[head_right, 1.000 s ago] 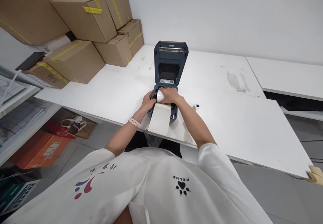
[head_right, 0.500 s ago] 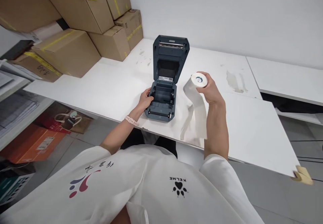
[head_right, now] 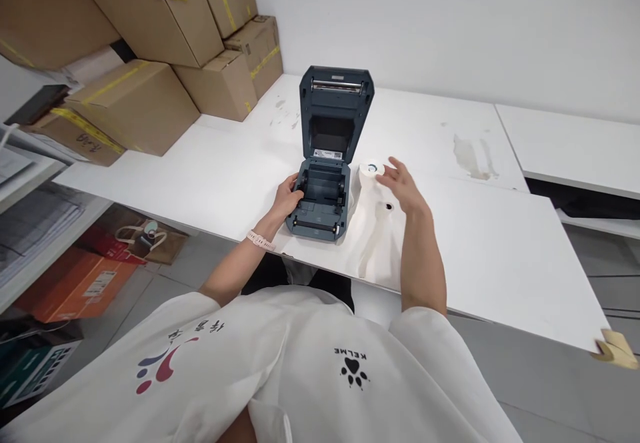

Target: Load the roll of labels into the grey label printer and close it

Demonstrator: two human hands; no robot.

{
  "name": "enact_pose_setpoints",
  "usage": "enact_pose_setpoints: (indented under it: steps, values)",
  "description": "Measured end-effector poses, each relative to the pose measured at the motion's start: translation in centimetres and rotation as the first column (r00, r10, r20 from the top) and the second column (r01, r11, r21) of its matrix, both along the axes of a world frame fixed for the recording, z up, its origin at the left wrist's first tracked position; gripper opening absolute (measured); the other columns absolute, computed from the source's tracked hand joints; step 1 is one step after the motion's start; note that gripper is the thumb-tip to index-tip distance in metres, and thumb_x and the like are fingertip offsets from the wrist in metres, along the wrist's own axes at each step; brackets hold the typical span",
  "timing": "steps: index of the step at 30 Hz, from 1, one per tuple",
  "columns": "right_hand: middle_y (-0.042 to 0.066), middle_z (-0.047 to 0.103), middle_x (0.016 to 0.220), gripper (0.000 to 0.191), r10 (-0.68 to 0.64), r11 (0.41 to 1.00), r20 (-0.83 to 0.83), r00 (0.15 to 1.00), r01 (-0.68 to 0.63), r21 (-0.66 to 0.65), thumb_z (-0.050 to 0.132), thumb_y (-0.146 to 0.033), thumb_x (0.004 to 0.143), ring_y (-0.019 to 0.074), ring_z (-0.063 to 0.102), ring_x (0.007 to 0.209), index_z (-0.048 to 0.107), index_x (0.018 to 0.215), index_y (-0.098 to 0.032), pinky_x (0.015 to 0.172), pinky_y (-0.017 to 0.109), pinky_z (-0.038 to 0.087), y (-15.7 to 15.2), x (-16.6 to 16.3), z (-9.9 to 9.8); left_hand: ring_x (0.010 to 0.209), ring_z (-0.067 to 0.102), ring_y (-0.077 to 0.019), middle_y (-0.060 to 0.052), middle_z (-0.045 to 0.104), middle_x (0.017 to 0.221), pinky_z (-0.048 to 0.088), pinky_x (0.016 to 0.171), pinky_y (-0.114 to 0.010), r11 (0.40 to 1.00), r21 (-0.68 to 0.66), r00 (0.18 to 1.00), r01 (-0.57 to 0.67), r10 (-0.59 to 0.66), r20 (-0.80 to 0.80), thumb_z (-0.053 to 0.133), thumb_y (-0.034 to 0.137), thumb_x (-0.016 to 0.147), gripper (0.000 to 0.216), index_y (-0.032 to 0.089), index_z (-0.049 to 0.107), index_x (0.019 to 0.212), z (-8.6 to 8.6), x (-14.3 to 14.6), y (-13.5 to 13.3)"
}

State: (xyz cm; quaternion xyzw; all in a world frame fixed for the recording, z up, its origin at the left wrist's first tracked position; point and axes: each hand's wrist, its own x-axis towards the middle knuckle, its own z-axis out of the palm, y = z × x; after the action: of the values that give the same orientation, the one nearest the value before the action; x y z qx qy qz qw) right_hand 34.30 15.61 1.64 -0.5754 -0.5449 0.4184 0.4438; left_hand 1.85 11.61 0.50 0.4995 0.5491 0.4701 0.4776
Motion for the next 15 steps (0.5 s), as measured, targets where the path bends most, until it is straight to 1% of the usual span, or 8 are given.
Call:
enact_pose_setpoints:
  steps: [2, 4, 5, 7, 9, 10, 13, 15]
  values:
    - [0.011, 0.065, 0.139, 0.066, -0.066, 0.997, -0.081, 0.995, 0.068, 0.023, 0.077, -0.040, 0.067, 0.0277, 0.063, 0.130, 0.056, 0.129, -0.031, 0.112, 0.049, 0.048, -2.5, 2.5, -0.6, 0.121, 0.064, -0.0291, -0.010, 0.069, 0.132, 0.050, 0.106, -0.045, 1.000, -0.001, 1.000, -0.003, 0.003, 0.007, 0.055, 0.009, 0.063, 0.078, 0.018, 0.058, 0.140, -0.1, 0.0, 0.0]
    - [0.011, 0.065, 0.140, 0.061, -0.127, 0.992, -0.106, 0.986, 0.129, 0.006, 0.075, -0.039, 0.066, 0.0290, 0.062, 0.132, 0.059, 0.124, -0.031, 0.115, 0.050, 0.046, -5.2, 4.3, -1.4, 0.121, 0.064, -0.0293, -0.010, 0.069, 0.132, 0.050, 0.106, -0.045, 1.000, -0.002, 1.000, -0.005, 0.005, 0.004, 0.054, 0.009, 0.063, 0.079, 0.018, 0.057, 0.141, -0.2, 0.1, 0.1]
    - [0.011, 0.064, 0.141, 0.062, -0.114, 0.993, -0.106, 0.988, 0.114, -0.013, 0.076, -0.038, 0.064, 0.0291, 0.060, 0.135, 0.059, 0.123, -0.031, 0.117, 0.050, 0.045, -6.4, 4.7, -1.8, 0.121, 0.064, -0.0294, -0.010, 0.069, 0.132, 0.050, 0.106, -0.045, 1.000, -0.002, 1.000, -0.007, 0.007, 0.002, 0.054, 0.009, 0.062, 0.079, 0.017, 0.057, 0.141, -0.2, 0.1, 0.2]
    - [0.009, 0.061, 0.147, 0.071, -0.010, 0.998, -0.107, 0.994, 0.003, -0.064, 0.081, -0.036, 0.061, 0.0279, 0.056, 0.140, 0.058, 0.128, -0.034, 0.117, 0.049, 0.046, -8.2, 4.4, -2.6, 0.122, 0.064, -0.0300, -0.011, 0.069, 0.132, 0.050, 0.107, -0.046, 1.000, 0.004, 1.000, -0.009, 0.009, 0.001, 0.054, 0.009, 0.062, 0.079, 0.015, 0.057, 0.141, -0.2, 0.2, 0.2]
    - [0.007, 0.061, 0.147, 0.076, 0.074, 0.990, -0.089, 0.993, -0.084, -0.116, 0.086, -0.036, 0.060, 0.0278, 0.055, 0.140, 0.057, 0.131, -0.034, 0.115, 0.048, 0.048, -9.1, 2.9, -3.1, 0.124, 0.063, -0.0304, -0.013, 0.068, 0.134, 0.050, 0.107, -0.045, 1.000, 0.004, 1.000, -0.011, 0.011, 0.009, 0.054, 0.009, 0.062, 0.079, 0.014, 0.056, 0.141, -0.1, 0.2, 0.1]
    - [0.008, 0.065, 0.143, 0.073, 0.081, 0.986, -0.069, 0.994, -0.090, -0.143, 0.088, -0.039, 0.061, 0.0290, 0.058, 0.136, 0.060, 0.128, -0.032, 0.112, 0.049, 0.050, -9.3, 1.9, -3.1, 0.125, 0.063, -0.0305, -0.013, 0.067, 0.135, 0.050, 0.106, -0.045, 1.000, 0.002, 1.000, -0.009, 0.009, 0.014, 0.054, 0.009, 0.062, 0.079, 0.013, 0.056, 0.141, 0.0, 0.2, 0.1]
    - [0.009, 0.075, 0.120, 0.055, 0.096, 0.979, -0.043, 0.994, -0.102, -0.178, 0.086, -0.053, 0.064, 0.0326, 0.068, 0.117, 0.068, 0.109, -0.026, 0.101, 0.051, 0.056, -9.1, -0.2, -2.0, 0.127, 0.061, -0.0301, -0.013, 0.064, 0.139, 0.051, 0.105, -0.044, 1.000, -0.003, 1.000, -0.003, 0.003, 0.027, 0.054, 0.009, 0.063, 0.080, 0.015, 0.055, 0.143, 0.2, 0.2, -0.1]
    - [0.009, 0.077, 0.112, 0.051, 0.181, 0.977, -0.089, 0.979, -0.189, -0.097, 0.083, -0.059, 0.068, 0.0328, 0.070, 0.110, 0.070, 0.104, -0.026, 0.097, 0.050, 0.057, -8.9, -0.9, 0.0, 0.128, 0.061, -0.0302, -0.013, 0.065, 0.140, 0.050, 0.106, -0.044, 1.000, 0.002, 1.000, 0.002, -0.002, 0.027, 0.054, 0.009, 0.064, 0.079, 0.015, 0.056, 0.142, 0.3, 0.2, -0.2]
